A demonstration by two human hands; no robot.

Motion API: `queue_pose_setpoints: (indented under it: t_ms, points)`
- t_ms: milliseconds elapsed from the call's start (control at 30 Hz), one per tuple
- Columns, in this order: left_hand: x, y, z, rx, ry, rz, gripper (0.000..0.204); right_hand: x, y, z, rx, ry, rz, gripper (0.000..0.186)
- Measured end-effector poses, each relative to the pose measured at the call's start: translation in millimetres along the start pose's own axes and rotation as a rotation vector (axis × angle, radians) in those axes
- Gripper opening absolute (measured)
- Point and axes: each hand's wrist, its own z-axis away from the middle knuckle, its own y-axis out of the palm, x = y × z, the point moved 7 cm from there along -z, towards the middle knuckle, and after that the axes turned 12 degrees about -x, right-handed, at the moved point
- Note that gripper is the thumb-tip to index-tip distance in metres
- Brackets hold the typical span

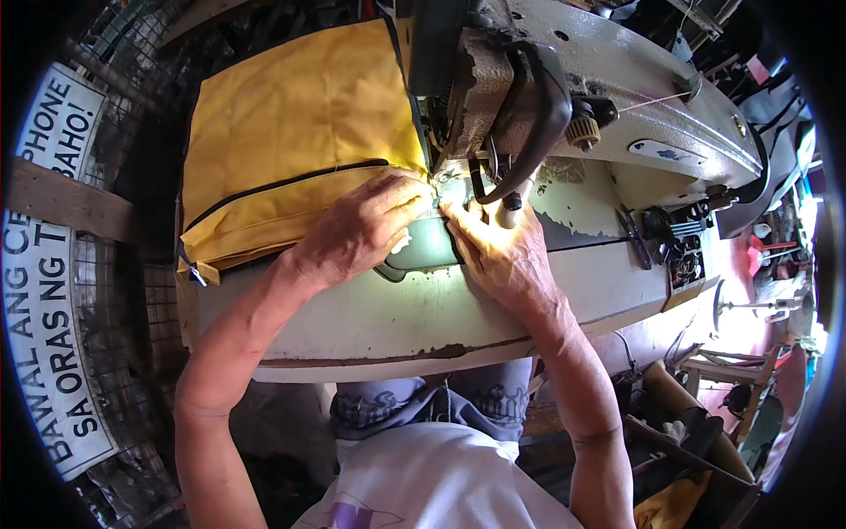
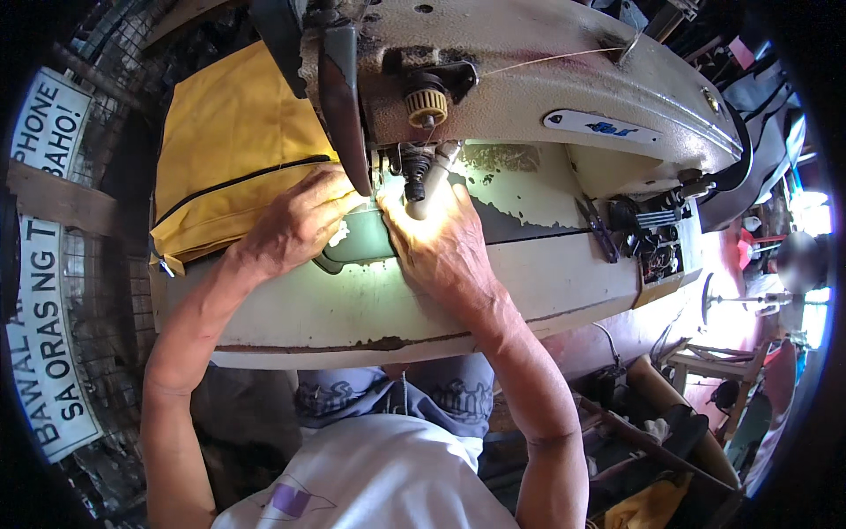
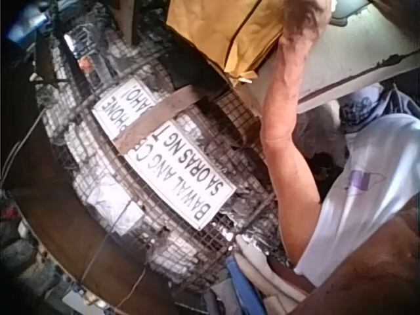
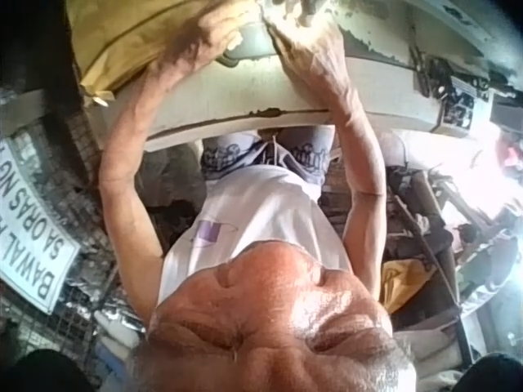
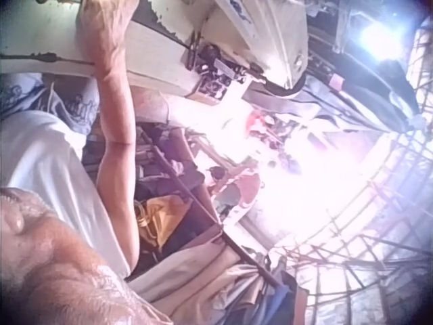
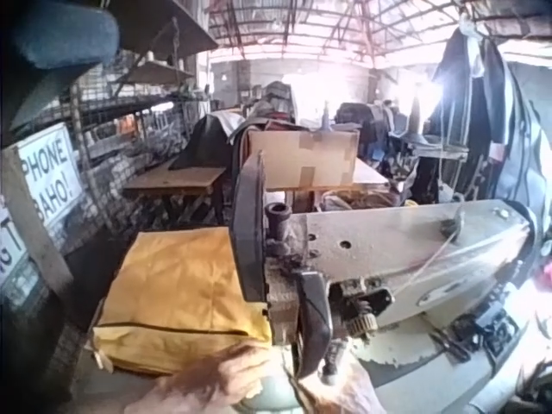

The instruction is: Sewing and organizing yellow leather bags using an industrial sewing machine.

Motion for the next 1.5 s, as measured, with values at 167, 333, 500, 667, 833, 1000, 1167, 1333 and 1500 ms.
queue_pose_setpoints:
  t_ms: [167,333,500,667,833,1000,1167,1333,1500]
  points:
    - [-0.7,1.9,0.3,0.005,-0.035,-0.007,0.043,0.7,-4.3,-4.9,-0.08,-0.004,0.008,0.027]
    - [3.7,0.2,-1.9,-0.078,-0.015,-0.031,0.038,0.1,-19.1,3.2,-0.067,0.035,0.001,0.026]
    - [13.6,2.8,-0.4,-0.101,0.001,-0.023,0.033,-37.6,-89.5,53.2,-0.186,0.325,0.241,0.032]
    - [20.2,2.0,-3.5,-0.084,0.012,0.02,0.031,-93.2,-159.7,94.3,-0.494,0.436,0.618,0.034]
    - [18.6,0.5,-3.5,-0.105,0.029,-0.011,0.03,-113.2,-157.6,111.3,-0.496,0.385,0.739,0.046]
    - [21.1,4.0,-2.3,-0.101,-0.068,0.012,0.027,-115.4,-156.5,114.8,-0.489,0.408,0.674,0.05]
    - [20.6,1.3,-5.9,-0.108,-0.052,-0.03,0.023,-115.7,-158.3,112.9,-0.497,0.455,0.628,0.049]
    - [25.4,2.0,-6.4,-0.131,-0.072,-0.028,0.019,-117.3,-156.6,116.6,-0.499,0.464,0.642,0.048]
    - [28.1,3.3,-5.6,-0.138,-0.091,-0.022,0.019,-123.4,-159.5,121.8,-0.497,0.471,0.635,0.038]
